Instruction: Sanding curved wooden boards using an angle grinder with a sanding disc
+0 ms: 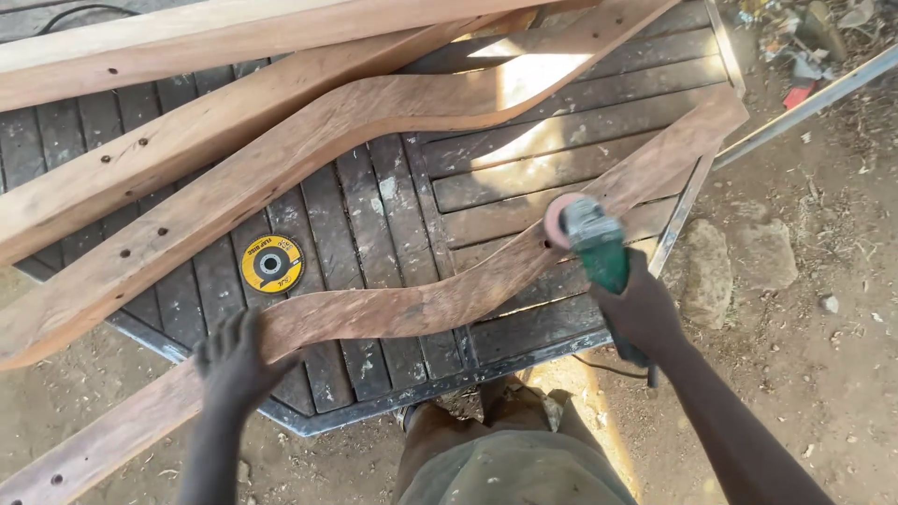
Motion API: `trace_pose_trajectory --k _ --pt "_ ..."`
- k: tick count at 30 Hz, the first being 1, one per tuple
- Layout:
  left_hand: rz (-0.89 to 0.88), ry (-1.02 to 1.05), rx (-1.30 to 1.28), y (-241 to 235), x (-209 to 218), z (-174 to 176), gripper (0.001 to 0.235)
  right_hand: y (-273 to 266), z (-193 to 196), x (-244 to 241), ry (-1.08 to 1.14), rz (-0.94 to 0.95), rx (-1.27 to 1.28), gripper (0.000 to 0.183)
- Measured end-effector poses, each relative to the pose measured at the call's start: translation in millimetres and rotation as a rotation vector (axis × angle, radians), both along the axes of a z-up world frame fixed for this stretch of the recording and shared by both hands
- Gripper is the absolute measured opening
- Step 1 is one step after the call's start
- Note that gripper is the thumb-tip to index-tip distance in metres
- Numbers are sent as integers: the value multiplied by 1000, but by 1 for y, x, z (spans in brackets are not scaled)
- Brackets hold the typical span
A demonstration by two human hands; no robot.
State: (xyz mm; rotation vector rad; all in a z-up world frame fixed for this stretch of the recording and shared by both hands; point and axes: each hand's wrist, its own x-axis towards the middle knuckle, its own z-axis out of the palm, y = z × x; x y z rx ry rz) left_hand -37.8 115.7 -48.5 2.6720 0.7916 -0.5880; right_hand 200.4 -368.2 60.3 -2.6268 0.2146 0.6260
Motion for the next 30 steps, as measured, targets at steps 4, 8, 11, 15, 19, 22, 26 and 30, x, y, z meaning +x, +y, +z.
trace_pose_trajectory --k 4,8,11,15,19,22,26,30 --pt "3 -196 -20 -69 49 -17 94 15 16 -29 128 47 80 61" --pt "-53 -396 186 -156 102 -27 60 -15 7 -28 169 247 25 84" --pt "-178 -451 152 -220 138 -28 58 -39 5 -10 168 227 40 83" --pt "-242 -530 216 -282 177 -76 42 -79 3 30 82 14 39 80" --pt "-172 -476 186 -311 211 -83 45 -127 -16 73 22 -61 26 79" --pt "-212 -524 209 -317 231 -66 42 -137 -11 85 -9 -114 48 81" --pt "-148 -460 158 -319 238 -54 38 -117 11 73 136 -45 162 80" --pt "-125 -513 183 -319 237 -59 41 -109 4 73 272 344 44 89"
